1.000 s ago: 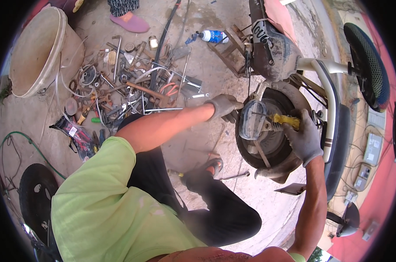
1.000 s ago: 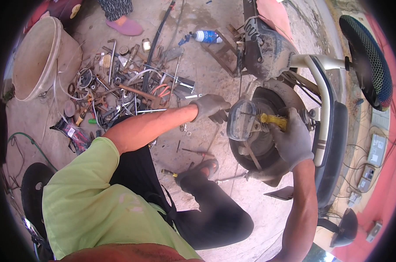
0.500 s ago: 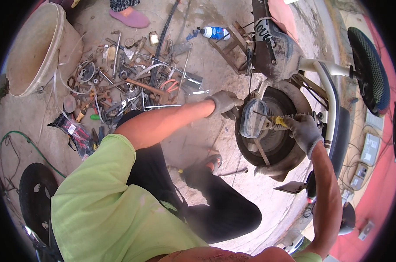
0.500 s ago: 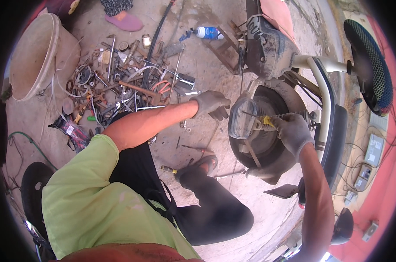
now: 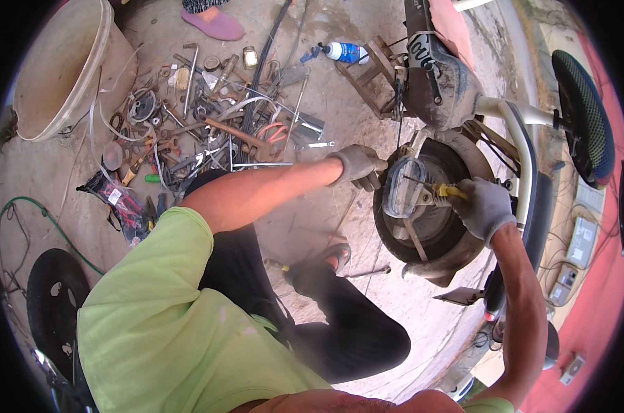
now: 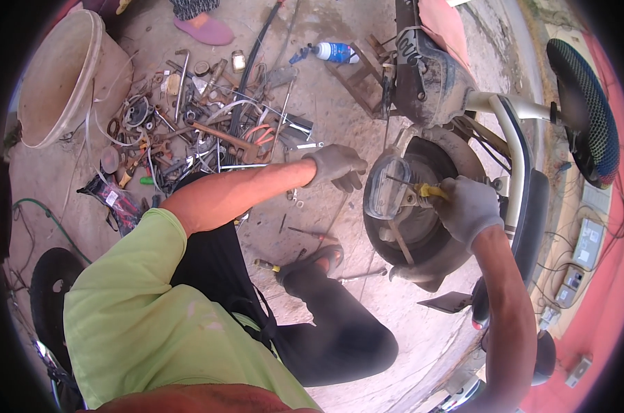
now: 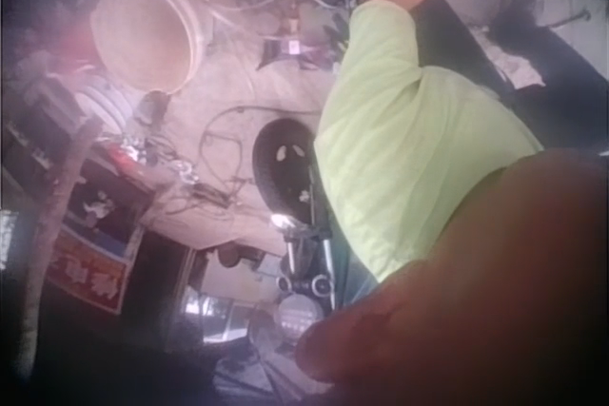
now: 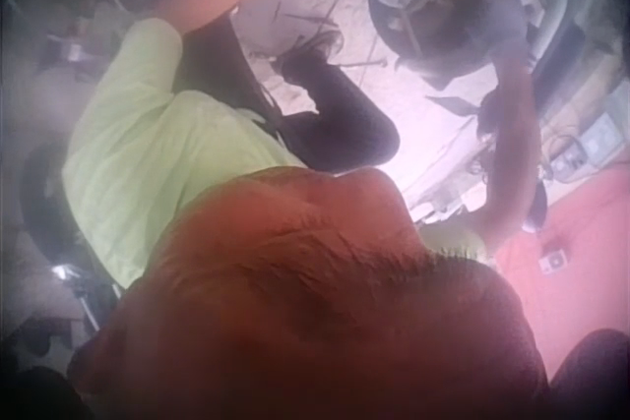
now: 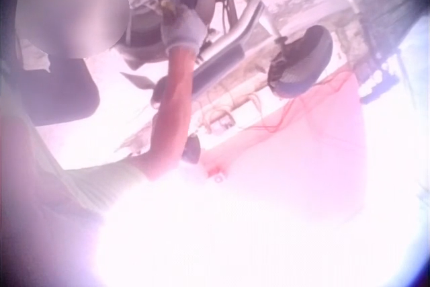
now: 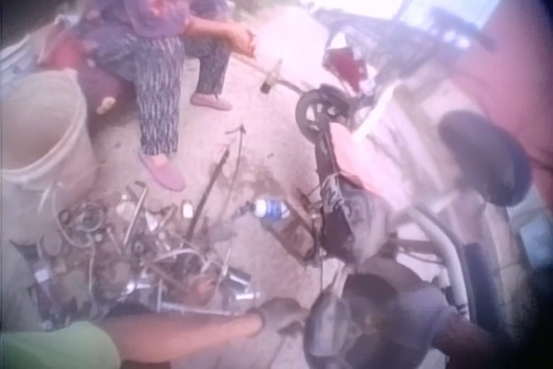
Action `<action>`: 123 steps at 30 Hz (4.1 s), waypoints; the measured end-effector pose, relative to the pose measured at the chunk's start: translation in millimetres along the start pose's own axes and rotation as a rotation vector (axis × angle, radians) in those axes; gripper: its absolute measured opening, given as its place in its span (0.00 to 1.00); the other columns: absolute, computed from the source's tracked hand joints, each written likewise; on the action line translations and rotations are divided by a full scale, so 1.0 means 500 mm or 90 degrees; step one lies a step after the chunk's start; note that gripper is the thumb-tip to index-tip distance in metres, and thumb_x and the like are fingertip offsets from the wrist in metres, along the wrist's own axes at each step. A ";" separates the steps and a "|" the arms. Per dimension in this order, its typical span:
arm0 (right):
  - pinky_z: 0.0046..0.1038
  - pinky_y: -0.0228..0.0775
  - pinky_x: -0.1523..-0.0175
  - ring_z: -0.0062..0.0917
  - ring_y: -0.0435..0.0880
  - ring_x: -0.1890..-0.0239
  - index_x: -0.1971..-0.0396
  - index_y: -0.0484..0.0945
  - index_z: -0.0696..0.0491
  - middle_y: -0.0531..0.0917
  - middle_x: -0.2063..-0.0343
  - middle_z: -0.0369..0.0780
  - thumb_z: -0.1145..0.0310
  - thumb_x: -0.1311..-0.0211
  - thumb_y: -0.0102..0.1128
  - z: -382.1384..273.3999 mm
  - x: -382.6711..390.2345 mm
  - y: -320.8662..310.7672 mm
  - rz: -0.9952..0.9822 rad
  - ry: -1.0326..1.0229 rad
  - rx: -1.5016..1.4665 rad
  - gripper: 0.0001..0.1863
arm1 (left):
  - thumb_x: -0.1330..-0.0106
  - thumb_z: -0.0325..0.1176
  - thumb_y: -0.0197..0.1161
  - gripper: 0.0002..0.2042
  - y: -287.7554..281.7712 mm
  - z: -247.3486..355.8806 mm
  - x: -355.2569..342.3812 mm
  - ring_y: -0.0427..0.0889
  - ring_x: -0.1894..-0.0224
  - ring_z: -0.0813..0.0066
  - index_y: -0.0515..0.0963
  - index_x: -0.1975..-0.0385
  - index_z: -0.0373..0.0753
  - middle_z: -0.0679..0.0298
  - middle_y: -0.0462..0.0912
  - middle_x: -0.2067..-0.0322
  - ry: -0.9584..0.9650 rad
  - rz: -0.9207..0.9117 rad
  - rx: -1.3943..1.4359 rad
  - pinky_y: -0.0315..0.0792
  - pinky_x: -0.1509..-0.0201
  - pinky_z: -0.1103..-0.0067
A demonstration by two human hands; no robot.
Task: The person uses a screwdriver and their hands to disassemble and work on a component near the rear wheel of a scooter, picking up a metal cover and checking parts within.
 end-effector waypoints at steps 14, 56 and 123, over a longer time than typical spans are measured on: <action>0.47 0.78 0.56 0.45 0.86 0.65 0.66 0.84 0.52 0.82 0.68 0.45 0.58 0.37 0.71 -0.027 -0.025 0.010 0.093 -0.093 0.139 0.12 | 0.26 0.45 0.63 0.18 -0.021 -0.005 -0.007 0.92 0.68 0.62 0.83 0.54 0.33 0.50 0.92 0.63 0.004 0.009 -0.008 0.86 0.62 0.71; 0.43 0.78 0.58 0.45 0.87 0.64 0.46 0.85 0.49 0.83 0.68 0.45 0.67 0.36 0.67 0.007 -0.008 0.024 -0.037 -0.123 0.094 0.18 | 0.25 0.46 0.62 0.23 0.062 -0.009 -0.040 0.90 0.58 0.66 0.82 0.46 0.29 0.55 0.89 0.54 0.075 -0.092 -0.050 0.86 0.53 0.70; 0.43 0.81 0.53 0.44 0.88 0.59 0.61 0.88 0.49 0.88 0.64 0.44 0.62 0.35 0.70 -0.037 0.112 0.061 -0.012 0.131 -0.097 0.08 | 0.27 0.40 0.65 0.22 0.118 -0.061 -0.033 0.92 0.60 0.64 0.80 0.43 0.26 0.52 0.89 0.55 0.015 -0.091 0.010 0.89 0.56 0.72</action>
Point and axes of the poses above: each hand's wrist, its own x-axis away from the middle knuckle, its own y-axis out of the palm, z = x × y, the point moved 1 cm from there along -x, towards the middle knuckle
